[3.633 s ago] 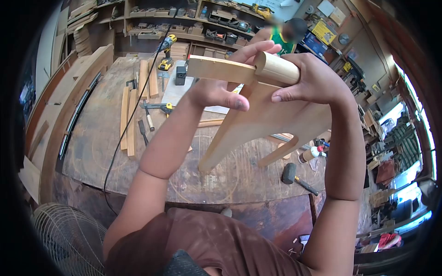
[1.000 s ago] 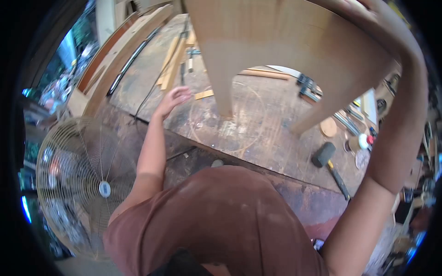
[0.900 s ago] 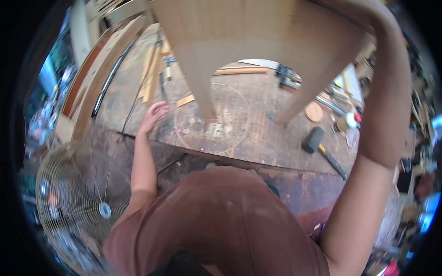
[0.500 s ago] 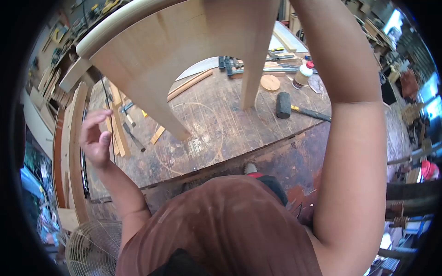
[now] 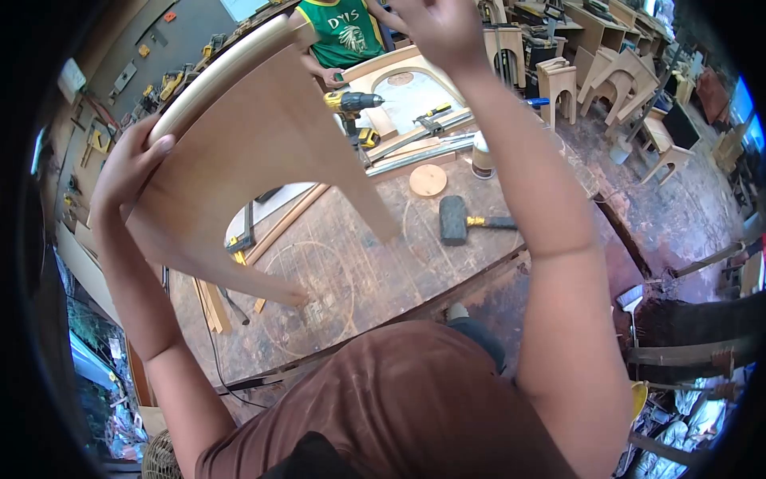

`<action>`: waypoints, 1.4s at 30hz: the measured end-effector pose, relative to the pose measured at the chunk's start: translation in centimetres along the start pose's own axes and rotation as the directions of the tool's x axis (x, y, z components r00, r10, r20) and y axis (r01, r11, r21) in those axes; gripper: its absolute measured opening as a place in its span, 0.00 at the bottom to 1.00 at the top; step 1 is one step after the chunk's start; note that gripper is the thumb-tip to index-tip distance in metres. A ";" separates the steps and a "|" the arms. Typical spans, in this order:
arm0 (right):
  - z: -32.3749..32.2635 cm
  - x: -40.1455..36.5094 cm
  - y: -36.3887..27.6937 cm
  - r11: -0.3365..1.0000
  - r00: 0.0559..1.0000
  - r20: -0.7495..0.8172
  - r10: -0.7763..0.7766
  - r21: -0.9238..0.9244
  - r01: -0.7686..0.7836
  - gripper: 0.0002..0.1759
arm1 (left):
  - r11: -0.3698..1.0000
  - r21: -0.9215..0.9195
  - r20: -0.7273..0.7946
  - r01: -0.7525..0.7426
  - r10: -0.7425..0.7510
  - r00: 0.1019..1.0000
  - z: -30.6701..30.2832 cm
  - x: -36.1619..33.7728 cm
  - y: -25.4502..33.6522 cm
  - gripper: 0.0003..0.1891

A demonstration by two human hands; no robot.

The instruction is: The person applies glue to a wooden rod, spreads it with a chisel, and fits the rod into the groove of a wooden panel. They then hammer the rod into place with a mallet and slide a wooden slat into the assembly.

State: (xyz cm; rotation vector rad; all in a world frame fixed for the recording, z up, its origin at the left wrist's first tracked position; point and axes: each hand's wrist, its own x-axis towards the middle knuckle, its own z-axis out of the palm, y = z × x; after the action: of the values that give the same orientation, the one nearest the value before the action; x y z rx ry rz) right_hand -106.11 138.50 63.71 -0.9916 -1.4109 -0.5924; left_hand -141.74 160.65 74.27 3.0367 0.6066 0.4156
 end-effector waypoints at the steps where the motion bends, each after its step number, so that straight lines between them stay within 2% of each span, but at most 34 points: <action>1: -0.5 -5.1 3.2 0.956 0.958 -0.026 0.286 -0.069 -0.287 0.17 | 1.000 0.011 0.004 0.009 -0.009 1.000 -0.2 0.6 -0.7 0.29; 2: -0.2 -10.8 6.2 0.827 0.836 -0.061 0.545 -0.126 -0.548 0.16 | 0.992 -0.081 0.061 0.101 -0.096 0.993 -0.4 1.1 -1.4 0.30; 3: 1.3 -16.3 10.0 0.746 0.752 -0.019 0.659 -0.118 -0.656 0.16 | 0.966 -0.168 0.126 0.199 -0.179 0.976 -0.4 1.4 -1.7 0.31; 4: 2.6 -21.5 12.6 0.725 0.716 0.112 0.689 -0.139 -0.675 0.14 | 0.964 -0.156 0.134 0.216 -0.196 0.971 -0.2 1.6 -1.6 0.31; 5: 3.6 -24.9 14.7 0.661 0.587 0.311 0.747 -0.259 -0.705 0.12 | 0.947 -0.100 0.018 0.307 -0.306 0.952 0.2 1.7 -1.4 0.31; 6: 5.0 -27.5 15.7 0.656 0.568 0.329 0.755 -0.387 -0.648 0.13 | 0.917 -0.054 -0.105 0.396 -0.399 0.911 0.3 2.1 -1.6 0.32; 7: 6.2 -29.0 16.4 0.644 0.550 0.346 0.761 -0.508 -0.572 0.15 | 0.897 -0.073 -0.009 0.436 -0.438 0.899 -0.3 2.4 -3.4 0.34; 8: 7.0 -29.5 17.2 0.650 0.546 0.359 0.757 -0.497 -0.575 0.15 | 0.890 -0.065 -0.006 0.451 -0.452 0.892 -0.2 2.5 -3.7 0.34; 10: 8.7 -30.6 18.7 0.639 0.446 0.457 0.769 -0.569 -0.518 0.17 | 0.848 -0.243 -0.025 0.472 -0.492 0.870 -0.3 2.1 -4.1 0.35; 11: 9.8 -31.5 20.0 0.667 0.481 0.468 0.742 -0.588 -0.456 0.16 | 0.828 -0.204 -0.018 0.522 -0.537 0.844 -0.5 2.2 -3.7 0.36; 12: 10.6 -32.2 21.5 0.674 0.480 0.477 0.736 -0.578 -0.460 0.16 | 0.823 -0.196 -0.018 0.533 -0.546 0.837 -0.6 2.1 -3.2 0.36; 14: 11.9 -33.0 24.6 0.689 0.494 0.510 0.704 -0.661 -0.298 0.15 | 0.838 -0.188 -0.006 0.511 -0.522 0.853 -0.5 2.2 -1.3 0.36; 15: 12.2 -33.4 26.0 0.711 0.541 0.515 0.665 -0.660 -0.245 0.14 | 0.860 -0.139 -0.025 0.492 -0.499 0.866 -0.5 2.3 -1.3 0.35; 16: 12.2 -33.1 26.8 0.716 0.539 0.521 0.662 -0.653 -0.249 0.14 | 0.857 -0.132 -0.023 0.499 -0.506 0.862 -0.6 2.3 -1.8 0.35; 18: 11.8 -31.5 28.2 0.748 0.374 0.657 0.654 -0.636 -0.192 0.14 | 0.854 -0.127 -0.045 0.505 -0.513 0.857 -0.5 1.9 -3.0 0.34; 22: 12.1 -30.7 30.4 0.803 0.291 0.753 0.590 -0.587 -0.109 0.14 | 0.849 -0.129 -0.026 0.513 -0.520 0.854 -0.3 2.1 -2.3 0.33; 23: 11.9 -30.8 30.8 0.823 0.264 0.783 0.564 -0.560 -0.096 0.14 | 0.833 -0.193 -0.023 0.519 -0.533 0.846 -0.1 2.0 -2.7 0.32; 24: 11.6 -30.9 31.1 0.829 0.272 0.787 0.553 -0.552 -0.087 0.14 | 0.815 -0.256 -0.022 0.519 -0.542 0.840 -0.1 2.1 -2.9 0.31; 26: 11.1 -31.3 31.3 0.871 0.317 0.811 0.491 -0.464 -0.161 0.14 | 0.857 -0.179 -0.013 0.484 -0.494 0.870 0.0 2.4 -1.6 0.30; 28: 10.7 -31.0 31.2 0.893 0.333 0.829 0.450 -0.421 -0.158 0.13 | 0.865 -0.236 0.037 0.442 -0.446 0.894 0.0 2.7 -1.0 0.29; 30: 10.9 -29.8 30.4 0.912 0.348 0.843 0.411 -0.380 -0.156 0.12 | 0.881 -0.173 0.013 0.441 -0.445 0.895 0.1 2.5 -0.6 0.28; 32: 10.5 -28.3 29.6 0.927 0.356 0.858 0.371 -0.321 -0.194 0.09 | 0.865 -0.203 0.024 0.460 -0.465 0.885 0.2 2.6 0.0 0.29; 33: 10.7 -27.9 29.4 0.951 0.414 0.856 0.309 -0.283 -0.125 0.07 | 0.862 -0.204 0.030 0.464 -0.468 0.883 0.2 2.6 0.5 0.29; 37: 10.6 -25.8 26.7 0.939 0.456 0.821 0.344 -0.314 -0.142 0.07 | 0.883 -0.185 0.040 0.432 -0.432 0.901 0.1 2.6 0.1 0.32; 39: 10.5 -25.6 25.8 0.955 0.548 0.784 0.292 -0.268 -0.125 0.07 | 0.881 -0.176 0.037 0.440 -0.441 0.897 0.2 2.6 0.0 0.32; 40: 10.6 -25.6 25.9 0.957 0.553 0.783 0.285 -0.264 -0.120 0.07 | 0.876 -0.170 0.036 0.452 -0.453 0.891 0.1 2.6 0.2 0.32; 42: 10.8 -25.9 26.0 0.976 0.504 0.837 0.211 -0.155 -0.151 0.08 | 0.877 -0.152 0.031 0.456 -0.456 0.889 0.0 2.7 0.5 0.32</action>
State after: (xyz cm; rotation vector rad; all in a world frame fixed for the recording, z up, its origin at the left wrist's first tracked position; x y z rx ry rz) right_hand -93.01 155.07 31.82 -1.5824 -2.1154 0.0863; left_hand -139.18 161.23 75.03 2.6228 1.1916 0.4236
